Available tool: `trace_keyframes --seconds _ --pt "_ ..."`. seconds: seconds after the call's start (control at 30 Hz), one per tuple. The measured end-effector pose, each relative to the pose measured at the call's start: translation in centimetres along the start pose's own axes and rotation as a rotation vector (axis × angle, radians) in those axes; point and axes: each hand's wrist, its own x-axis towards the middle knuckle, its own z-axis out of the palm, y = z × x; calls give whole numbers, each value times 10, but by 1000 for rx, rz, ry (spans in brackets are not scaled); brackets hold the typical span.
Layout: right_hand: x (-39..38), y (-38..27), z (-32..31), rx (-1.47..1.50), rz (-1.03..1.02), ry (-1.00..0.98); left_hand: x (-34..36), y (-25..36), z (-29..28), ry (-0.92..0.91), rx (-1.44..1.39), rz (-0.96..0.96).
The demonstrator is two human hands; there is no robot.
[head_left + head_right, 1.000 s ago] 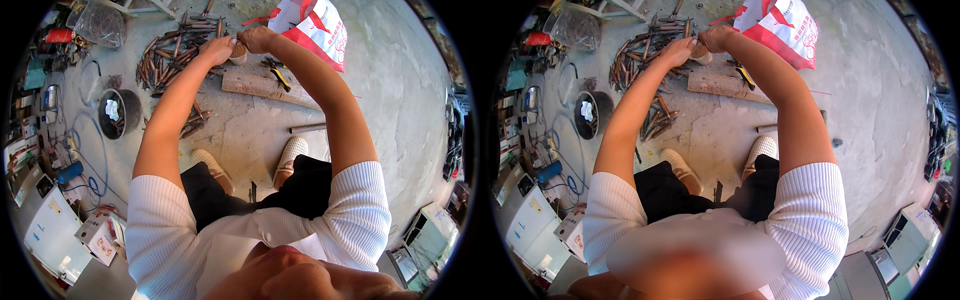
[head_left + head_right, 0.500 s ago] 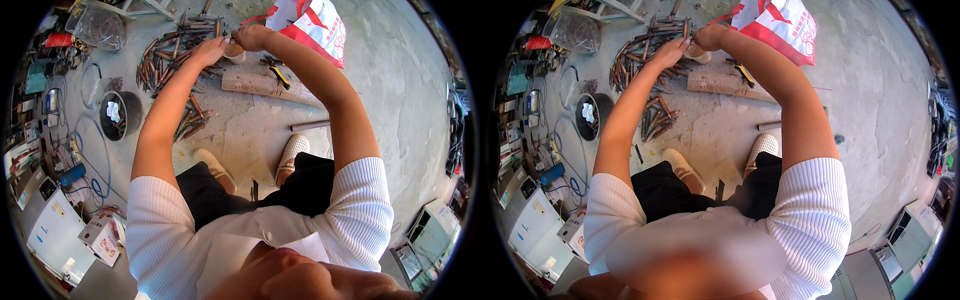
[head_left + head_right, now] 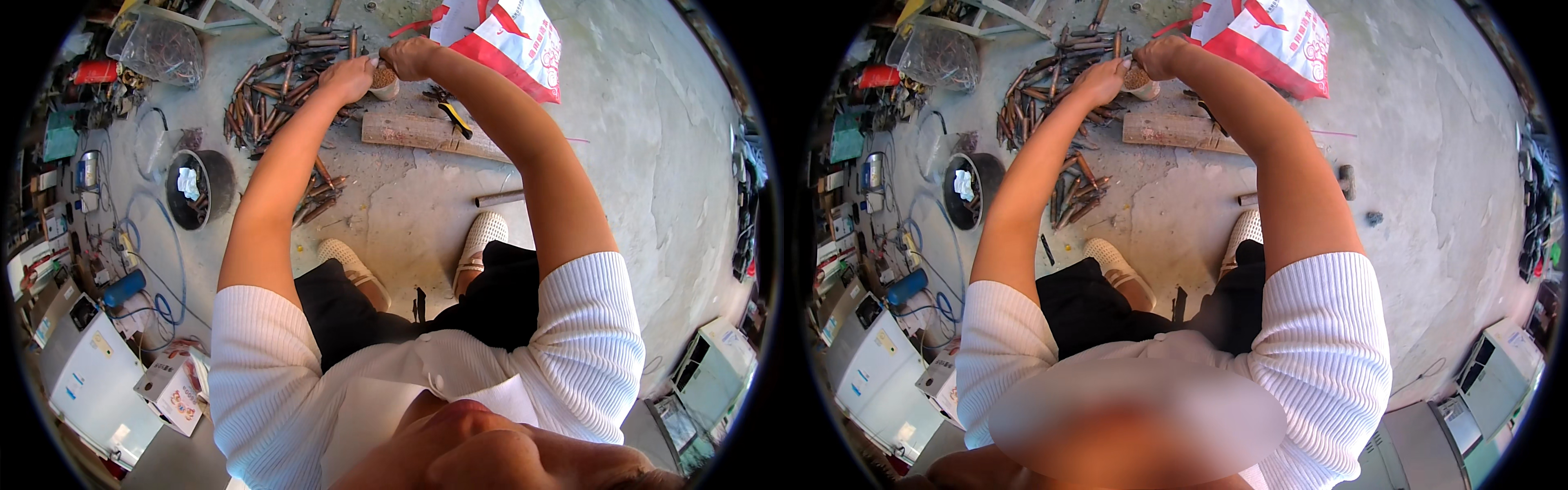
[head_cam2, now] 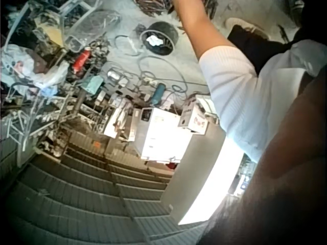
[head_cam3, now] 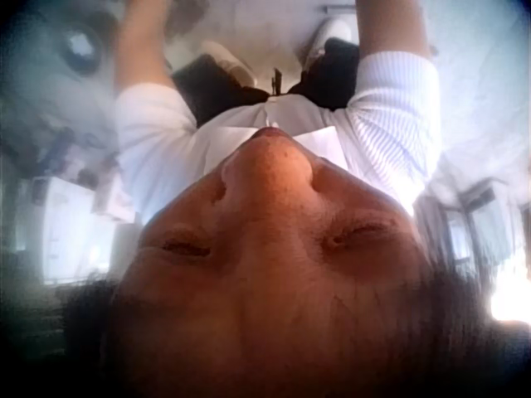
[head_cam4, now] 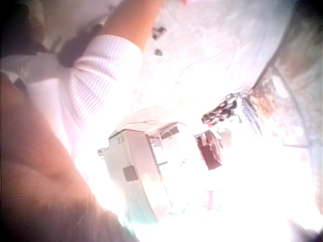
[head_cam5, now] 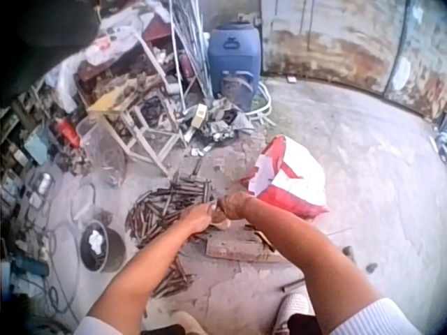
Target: The person strips copper wire by hand using pliers and a small container to collect the insulation scraps.
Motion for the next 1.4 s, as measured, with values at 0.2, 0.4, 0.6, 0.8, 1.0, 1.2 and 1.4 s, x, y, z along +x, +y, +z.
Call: trace_keyframes --seconds 0.2,0.4,0.6,0.8,1.0,1.2,1.4 --pt "-5 -3 -8 42 15 -19 -4 8 -6 -24 -14 -30" --pt "16 -1 -10 -17 15 -29 32 -6 12 -36 -29 -104" --pt "18 -2 -6 87 25 -117 55 -44 37 -82 139 168" --pt "14 17 -7 407 70 55 26 -19 0 -392 -551 -277" --pt "9 29 5 619 113 152 13 -40 -19 -214 -492 -113" --pt "8 29 30 978 258 242 9 -51 -23 -206 -687 -154" --pt "0 2 7 492 222 231 2 -32 -27 -101 -58 13"
